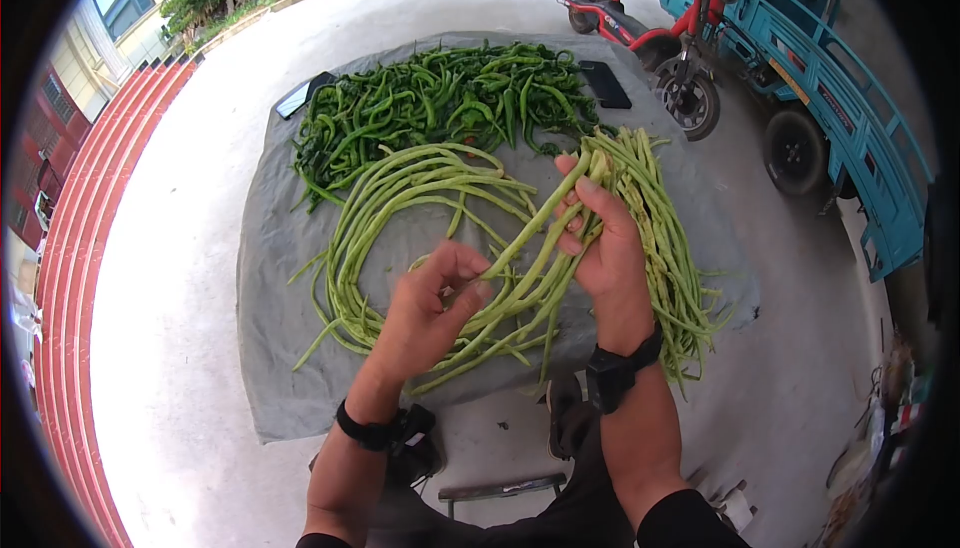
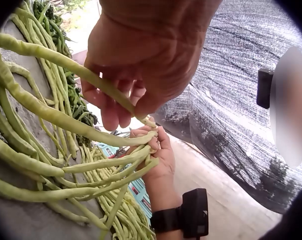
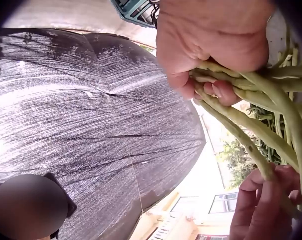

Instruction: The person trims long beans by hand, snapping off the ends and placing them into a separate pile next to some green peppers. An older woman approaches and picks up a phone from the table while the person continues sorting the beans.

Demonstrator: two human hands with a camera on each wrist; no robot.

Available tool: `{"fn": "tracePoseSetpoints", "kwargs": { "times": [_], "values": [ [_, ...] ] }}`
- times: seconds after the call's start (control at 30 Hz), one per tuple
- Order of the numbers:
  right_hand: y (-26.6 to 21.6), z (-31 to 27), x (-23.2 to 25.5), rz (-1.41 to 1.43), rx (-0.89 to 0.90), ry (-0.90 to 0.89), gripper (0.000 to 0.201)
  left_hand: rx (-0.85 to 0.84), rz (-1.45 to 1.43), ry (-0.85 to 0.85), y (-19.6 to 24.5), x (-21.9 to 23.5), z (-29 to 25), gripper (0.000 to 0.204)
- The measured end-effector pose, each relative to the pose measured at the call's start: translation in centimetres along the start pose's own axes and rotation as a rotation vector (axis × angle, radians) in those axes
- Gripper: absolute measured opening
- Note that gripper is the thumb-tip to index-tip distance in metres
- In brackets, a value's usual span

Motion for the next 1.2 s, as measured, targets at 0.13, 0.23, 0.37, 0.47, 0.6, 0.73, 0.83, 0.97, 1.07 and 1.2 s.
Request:
{"fn": "tracePoseSetpoints", "kwargs": {
  "times": [0.13, 0.23, 0.37, 0.47, 0.6, 0.73, 0.83, 0.97, 1.07, 1.2],
  "values": [
    [-0.1, -0.3, -0.6, -0.023, 0.014, -0.038, 0.038, 0.023, 0.125, -0.002, 0.4, 0.0, 0.0, 0.013],
    [0.0, -0.4, -0.9, -0.009, 0.009, -0.063, 0.036, 0.039, 0.181, 0.034, 0.7, 0.3, -0.1, 0.014],
    [0.2, -0.3, -1.0, -0.018, 0.018, -0.057, 0.032, 0.024, 0.217, 0.050, 0.7, 0.5, -0.1, 0.014],
    [0.4, -0.2, -0.9, -0.014, 0.023, -0.069, 0.029, 0.025, 0.248, 0.044, 0.8, 0.4, -0.1, 0.015],
    [0.6, -0.1, -1.1, -0.064, 0.032, -0.064, 0.025, 0.001, 0.217, 0.065, 0.8, 0.0, -0.1, 0.025],
    [1.0, -0.3, -1.8, -0.115, 0.027, -0.050, 0.021, -0.024, 0.158, 0.063, 1.7, -0.6, 0.1, 0.034],
    [1.3, -0.4, -2.4, -0.164, 0.060, -0.052, 0.020, -0.037, 0.196, 0.024, 2.8, -1.3, 0.2, 0.036],
    [1.4, -0.5, -2.8, -0.206, 0.113, -0.045, 0.022, -0.005, 0.243, 0.002, 2.7, -2.0, 0.3, 0.037],
    [1.6, -0.5, -2.7, -0.259, 0.139, 0.001, 0.023, 0.082, 0.205, -0.031, 1.6, -2.4, 0.2, 0.037],
    [1.5, -0.3, -2.0, -0.329, 0.156, 0.021, 0.023, 0.155, 0.124, -0.082, 0.5, -2.9, 0.2, 0.037]
  ]
}}
Point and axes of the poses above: each hand's wrist, its own z-axis towards the middle knuckle, its own x-axis out of the back of the hand, y = z × x, the point moved 6 cm from there along z, towards the middle knuckle, and after that the axes turned 2 degrees about x, right-handed, at the moved point
